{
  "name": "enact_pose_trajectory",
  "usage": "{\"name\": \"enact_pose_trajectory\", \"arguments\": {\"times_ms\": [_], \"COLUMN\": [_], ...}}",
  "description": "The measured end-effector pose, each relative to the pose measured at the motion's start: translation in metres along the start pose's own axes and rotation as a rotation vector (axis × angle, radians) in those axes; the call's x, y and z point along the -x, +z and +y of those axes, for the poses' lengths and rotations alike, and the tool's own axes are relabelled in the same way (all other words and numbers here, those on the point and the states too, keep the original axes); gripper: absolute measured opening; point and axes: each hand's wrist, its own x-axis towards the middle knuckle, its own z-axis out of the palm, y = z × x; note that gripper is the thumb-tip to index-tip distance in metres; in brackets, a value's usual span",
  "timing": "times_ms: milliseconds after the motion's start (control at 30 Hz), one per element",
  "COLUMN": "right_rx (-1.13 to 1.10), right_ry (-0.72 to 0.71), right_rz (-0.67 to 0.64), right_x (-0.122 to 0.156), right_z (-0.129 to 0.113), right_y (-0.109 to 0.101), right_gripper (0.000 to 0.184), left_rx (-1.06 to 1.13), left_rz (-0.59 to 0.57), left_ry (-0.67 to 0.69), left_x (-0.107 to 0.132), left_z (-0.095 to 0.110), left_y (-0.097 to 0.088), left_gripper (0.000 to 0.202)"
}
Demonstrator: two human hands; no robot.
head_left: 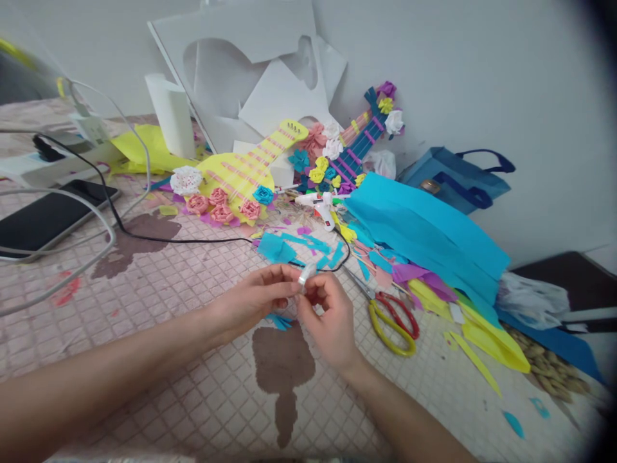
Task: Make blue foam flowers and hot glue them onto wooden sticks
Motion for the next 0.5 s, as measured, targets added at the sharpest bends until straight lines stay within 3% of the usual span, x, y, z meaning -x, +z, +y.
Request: {"name": "enact_pose_trajectory", "arguments": {"times_ms": [200, 500], "right_rx": [-0.086, -0.125], "right_ry": [0.081, 0.115], "right_rz": [-0.022, -0.038], "right_x": [-0.001, 0.0], "right_z": [0.0005, 0.0017], "right_y": [0.0003, -0.0005], "right_gripper": [0.01, 0.01], "left_rx": [0.077, 0.011], "left_rz": [-0.04, -0.035], "left_ry": [-0.024, -0.018], "left_x": [-0.0005, -0.0014], "left_z": [-0.0005, -0.0038], "left_y": [-0.0011, -0.0025], "left_gripper": [0.017, 0.023]}}
